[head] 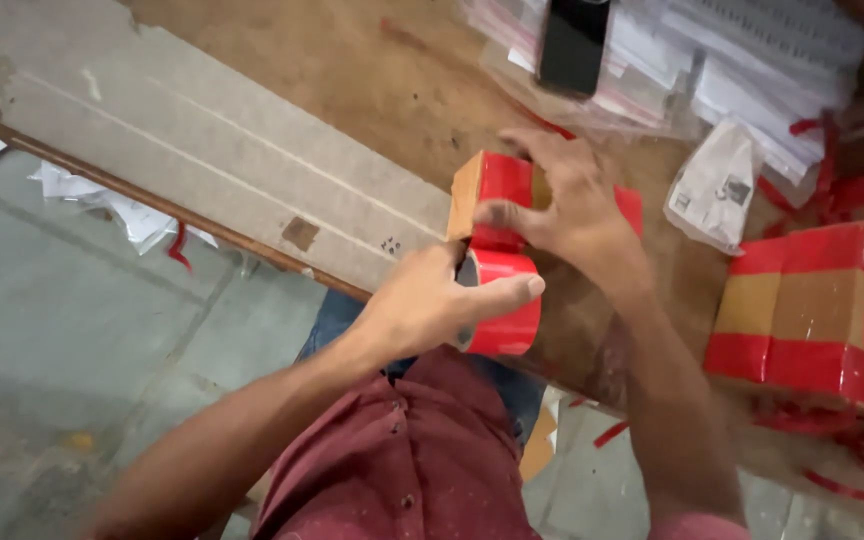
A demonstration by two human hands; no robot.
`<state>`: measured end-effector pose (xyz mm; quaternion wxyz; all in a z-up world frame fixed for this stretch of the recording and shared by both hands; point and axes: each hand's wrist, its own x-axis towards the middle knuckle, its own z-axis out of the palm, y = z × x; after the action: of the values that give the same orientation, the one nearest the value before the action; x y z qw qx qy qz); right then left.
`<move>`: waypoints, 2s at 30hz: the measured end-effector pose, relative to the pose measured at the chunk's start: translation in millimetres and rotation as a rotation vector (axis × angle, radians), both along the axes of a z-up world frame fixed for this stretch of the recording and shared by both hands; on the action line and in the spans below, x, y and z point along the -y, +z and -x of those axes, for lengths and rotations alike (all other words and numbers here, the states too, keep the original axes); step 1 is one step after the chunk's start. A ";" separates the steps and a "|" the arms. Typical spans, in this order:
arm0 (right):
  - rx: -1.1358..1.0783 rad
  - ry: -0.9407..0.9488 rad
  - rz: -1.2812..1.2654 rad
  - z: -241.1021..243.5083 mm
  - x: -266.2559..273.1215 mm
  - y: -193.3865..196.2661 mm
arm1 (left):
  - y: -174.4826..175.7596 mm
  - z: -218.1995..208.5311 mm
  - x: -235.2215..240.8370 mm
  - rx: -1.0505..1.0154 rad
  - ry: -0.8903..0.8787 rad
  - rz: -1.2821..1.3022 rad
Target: Applying red adhesive tape to small cardboard boxes at a workbench.
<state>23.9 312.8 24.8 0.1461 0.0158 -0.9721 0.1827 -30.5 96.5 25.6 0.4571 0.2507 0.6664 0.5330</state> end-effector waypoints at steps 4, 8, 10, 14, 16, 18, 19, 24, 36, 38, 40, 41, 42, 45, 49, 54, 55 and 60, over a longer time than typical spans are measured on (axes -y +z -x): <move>0.090 -0.223 -0.105 10.9 7.5 -4.5 | 5.0 -0.8 -1.3 -0.042 -0.017 -0.011; 0.372 -0.274 -0.138 17.9 9.0 12.8 | 7.5 -0.3 -0.8 -0.057 -0.036 0.014; 0.148 -0.166 -0.189 15.5 4.2 3.4 | 6.6 -0.2 1.1 -0.016 -0.023 -0.057; 0.026 -0.209 -0.386 6.8 -0.6 -3.4 | 3.7 -0.7 -1.9 0.038 -0.061 -0.021; -0.038 0.079 -0.407 0.5 -1.0 4.0 | -3.0 0.8 -3.1 -0.049 -0.037 -0.031; 0.003 -0.005 -0.441 1.1 5.8 9.8 | 3.5 0.0 -1.3 -0.012 -0.046 -0.013; 0.031 -0.094 -0.490 2.9 7.0 15.3 | 8.3 1.9 -2.8 0.011 -0.058 -0.010; -0.124 -0.171 -0.029 -40.9 35.0 31.6 | -25.7 0.2 -4.4 -0.106 -0.013 -0.010; -0.190 -0.170 -0.012 -83.3 120.7 -0.7 | -22.7 19.3 30.0 -0.923 0.128 -0.072; -0.220 -0.196 0.025 -83.5 130.1 -5.6 | -33.0 46.6 18.1 -1.135 0.081 -0.303; -0.263 -0.375 0.057 -84.5 136.2 -10.4 | -44.6 74.4 -7.8 -1.175 -0.216 -0.505; -0.264 -0.374 0.056 -84.6 135.9 -11.7 | -51.5 82.0 -15.7 -1.177 -0.214 -0.507; -0.250 -0.422 0.146 -84.8 134.6 -13.0 | -58.3 89.5 -24.5 -1.103 -0.285 -0.572; -0.241 -0.497 0.134 -89.6 128.4 -7.1 | -50.3 91.5 -30.9 -1.030 -0.358 -0.585; -0.233 -0.444 0.092 -99.0 109.4 11.8 | -42.7 72.9 -25.4 -0.920 -0.186 -0.534; -0.167 -0.411 0.136 -87.4 98.0 75.4 | -33.7 32.9 -5.5 -0.846 0.015 -0.465; -0.144 -0.377 0.182 -77.5 93.2 85.3 | -32.7 30.7 -3.0 -0.844 0.043 -0.424; -0.097 -0.255 0.040 -38.8 83.8 83.9 | -33.1 30.2 11.9 -1.266 0.172 -0.451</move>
<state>62.7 229.0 108.7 0.2153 -0.1021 -0.9542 0.1809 -60.7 84.6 -7.5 -0.1287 0.5497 0.6959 0.4439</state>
